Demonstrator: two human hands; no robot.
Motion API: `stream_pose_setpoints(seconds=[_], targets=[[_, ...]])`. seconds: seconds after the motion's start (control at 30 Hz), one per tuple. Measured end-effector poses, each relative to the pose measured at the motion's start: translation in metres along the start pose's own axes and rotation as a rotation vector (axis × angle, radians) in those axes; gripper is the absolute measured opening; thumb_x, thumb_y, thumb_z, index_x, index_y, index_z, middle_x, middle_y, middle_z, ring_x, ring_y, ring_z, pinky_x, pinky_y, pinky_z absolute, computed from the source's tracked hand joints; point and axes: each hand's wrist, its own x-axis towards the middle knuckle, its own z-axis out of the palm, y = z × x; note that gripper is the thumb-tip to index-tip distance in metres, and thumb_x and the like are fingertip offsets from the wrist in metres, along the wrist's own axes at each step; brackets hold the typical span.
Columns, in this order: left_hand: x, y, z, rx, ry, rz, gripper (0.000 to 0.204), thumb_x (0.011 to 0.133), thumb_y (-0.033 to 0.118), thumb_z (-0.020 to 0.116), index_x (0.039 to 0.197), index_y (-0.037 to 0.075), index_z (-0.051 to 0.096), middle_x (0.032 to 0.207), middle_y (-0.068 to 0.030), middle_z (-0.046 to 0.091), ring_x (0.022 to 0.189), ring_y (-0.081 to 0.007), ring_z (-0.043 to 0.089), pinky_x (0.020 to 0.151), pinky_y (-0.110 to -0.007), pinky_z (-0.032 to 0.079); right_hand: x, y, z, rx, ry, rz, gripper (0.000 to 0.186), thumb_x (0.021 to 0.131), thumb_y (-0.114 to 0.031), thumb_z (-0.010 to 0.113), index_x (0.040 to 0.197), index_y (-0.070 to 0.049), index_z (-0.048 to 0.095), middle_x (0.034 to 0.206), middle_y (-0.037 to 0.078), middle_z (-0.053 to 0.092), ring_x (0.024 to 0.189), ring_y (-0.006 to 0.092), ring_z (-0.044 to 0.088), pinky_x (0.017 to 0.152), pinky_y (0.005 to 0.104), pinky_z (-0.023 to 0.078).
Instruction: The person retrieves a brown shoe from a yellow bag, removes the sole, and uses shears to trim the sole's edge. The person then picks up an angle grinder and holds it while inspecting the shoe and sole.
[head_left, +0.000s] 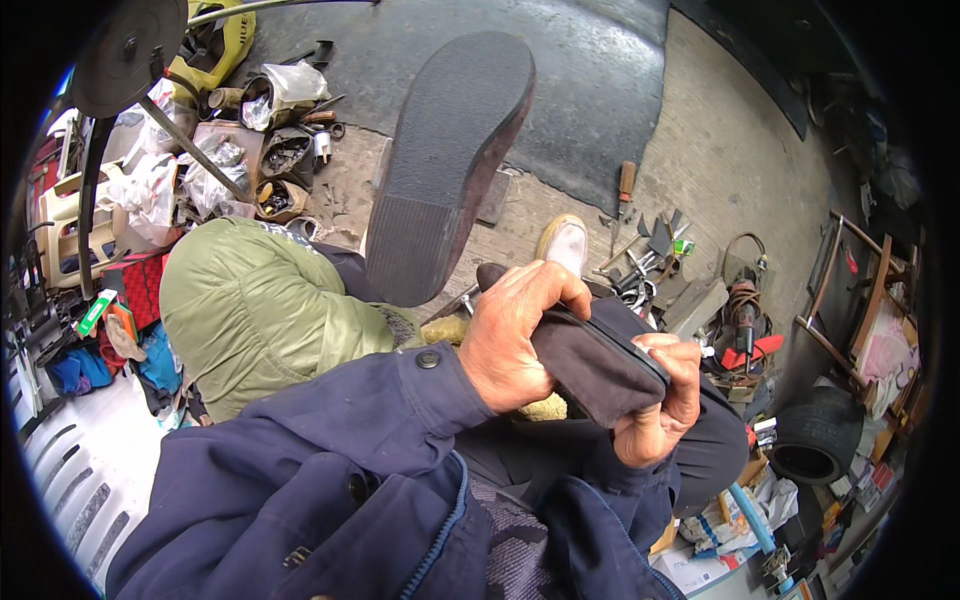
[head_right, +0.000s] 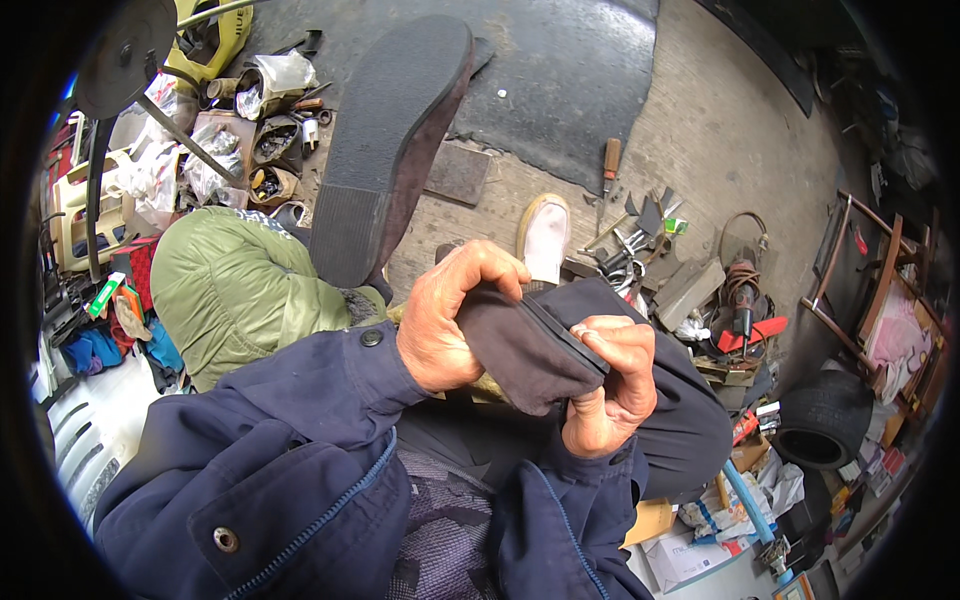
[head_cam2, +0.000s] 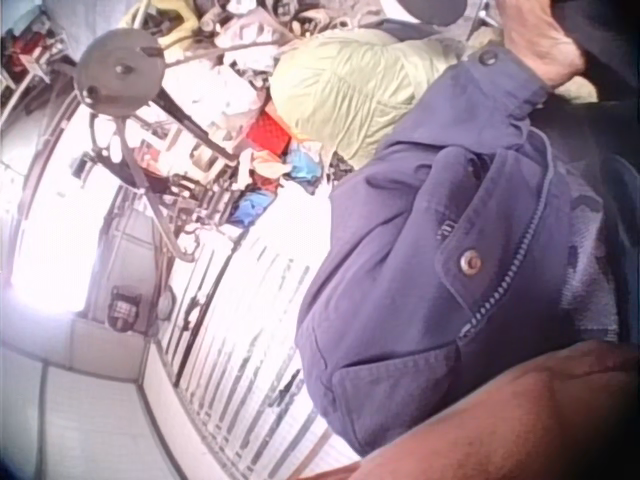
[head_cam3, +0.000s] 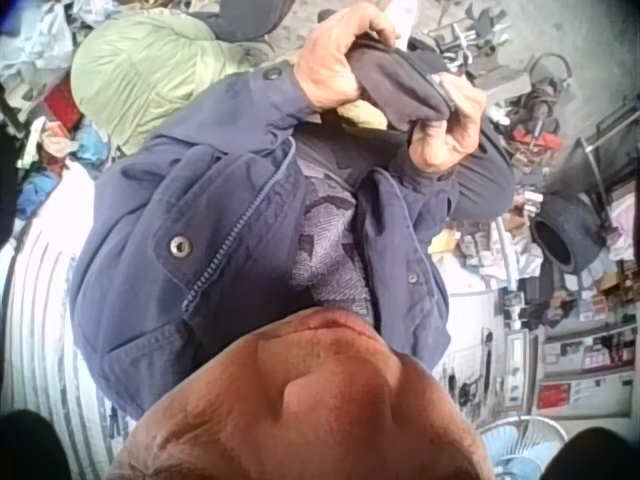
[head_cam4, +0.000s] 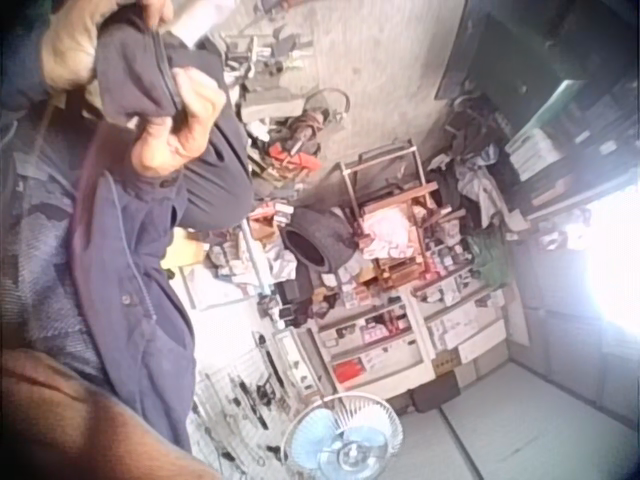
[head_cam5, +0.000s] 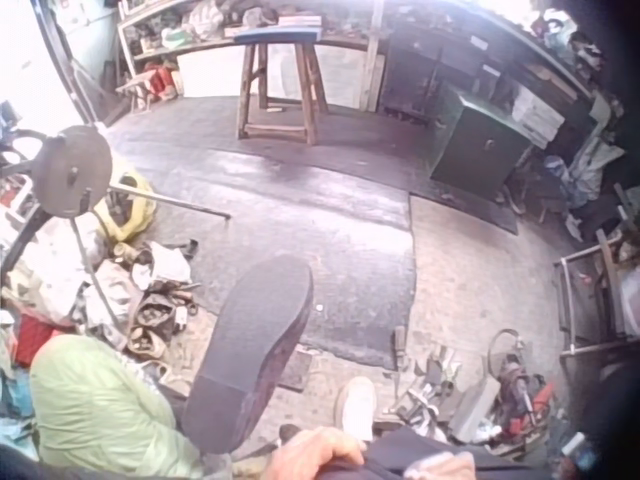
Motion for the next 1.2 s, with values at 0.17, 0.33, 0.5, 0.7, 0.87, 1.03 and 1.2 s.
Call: stream_pose_setpoints(seconds=[0.17, 0.33, 0.5, 0.7, 0.87, 1.03, 1.2], targets=[[0.003, -0.001, 0.003, -0.009, 0.044, 0.046, 0.034, 0.068, 0.012, 0.083, 0.091, 0.007, 0.058, 0.089, -0.0077, 0.064, 0.084, -0.0292, 0.063, 0.078, -0.037, 0.048, 0.0, 0.0, -0.001, -0.005, -0.007, 0.016, 0.041, 0.09, -0.03, 0.077, 0.109, 0.004, 0.067, 0.101, 0.012, 0.06, 0.095, 0.025, 0.059, 0.087, 0.0352, 0.047], [0.001, 0.0, 0.003, -0.025, 0.04, 0.011, 0.035, 0.066, 0.008, 0.085, 0.09, 0.007, 0.059, 0.092, -0.0084, 0.065, 0.087, -0.0269, 0.064, 0.08, -0.035, 0.05, -0.001, 0.001, -0.003, -0.018, -0.007, 0.026, 0.041, 0.089, -0.031, 0.078, 0.108, 0.004, 0.067, 0.101, 0.012, 0.061, 0.095, 0.0244, 0.059, 0.086, 0.0349, 0.047], [-0.001, -0.002, 0.0, -0.005, 0.004, 0.007, 0.037, 0.066, 0.003, 0.086, 0.092, 0.006, 0.061, 0.098, -0.0106, 0.066, 0.092, -0.0226, 0.066, 0.082, -0.031, 0.051, -0.002, -0.001, -0.006, -0.013, -0.058, 0.079, 0.043, 0.09, -0.03, 0.077, 0.113, 0.004, 0.064, 0.104, 0.01, 0.054, 0.101, 0.026, 0.057, 0.093, 0.0386, 0.044], [-0.001, -0.003, 0.0, -0.039, -0.005, -0.013, 0.038, 0.066, 0.003, 0.088, 0.093, 0.006, 0.06, 0.101, -0.0109, 0.065, 0.093, -0.0213, 0.066, 0.081, -0.031, 0.052, -0.002, -0.002, -0.005, -0.005, -0.056, 0.089, 0.04, 0.089, -0.028, 0.078, 0.111, 0.003, 0.065, 0.104, 0.011, 0.055, 0.1, 0.0257, 0.057, 0.092, 0.0377, 0.045], [-0.002, 0.006, 0.003, -0.086, 0.024, -0.121, 0.038, 0.067, 0.007, 0.086, 0.097, 0.006, 0.063, 0.097, -0.0097, 0.067, 0.09, -0.025, 0.066, 0.08, -0.034, 0.051, 0.0, -0.001, -0.003, -0.024, -0.025, 0.084, 0.045, 0.085, -0.033, 0.081, 0.107, 0.003, 0.068, 0.1, 0.011, 0.061, 0.095, 0.0231, 0.059, 0.086, 0.0339, 0.046], [0.003, 0.009, 0.003, -0.013, -0.007, -0.033, 0.042, 0.067, 0.008, 0.084, 0.106, 0.007, 0.067, 0.099, -0.0086, 0.069, 0.092, -0.0283, 0.066, 0.083, -0.036, 0.051, 0.001, -0.003, -0.004, -0.028, -0.045, 0.108, 0.044, 0.085, -0.031, 0.082, 0.108, 0.004, 0.068, 0.1, 0.01, 0.06, 0.095, 0.023, 0.058, 0.086, 0.0339, 0.046], [0.005, 0.004, 0.003, 0.026, -0.058, 0.072, 0.04, 0.067, 0.008, 0.083, 0.104, 0.007, 0.068, 0.102, -0.009, 0.069, 0.096, -0.03, 0.066, 0.086, -0.036, 0.05, 0.002, -0.006, -0.004, -0.037, -0.051, 0.128, 0.042, 0.085, -0.028, 0.082, 0.109, 0.004, 0.069, 0.099, 0.01, 0.059, 0.095, 0.0227, 0.058, 0.086, 0.0336, 0.046]])
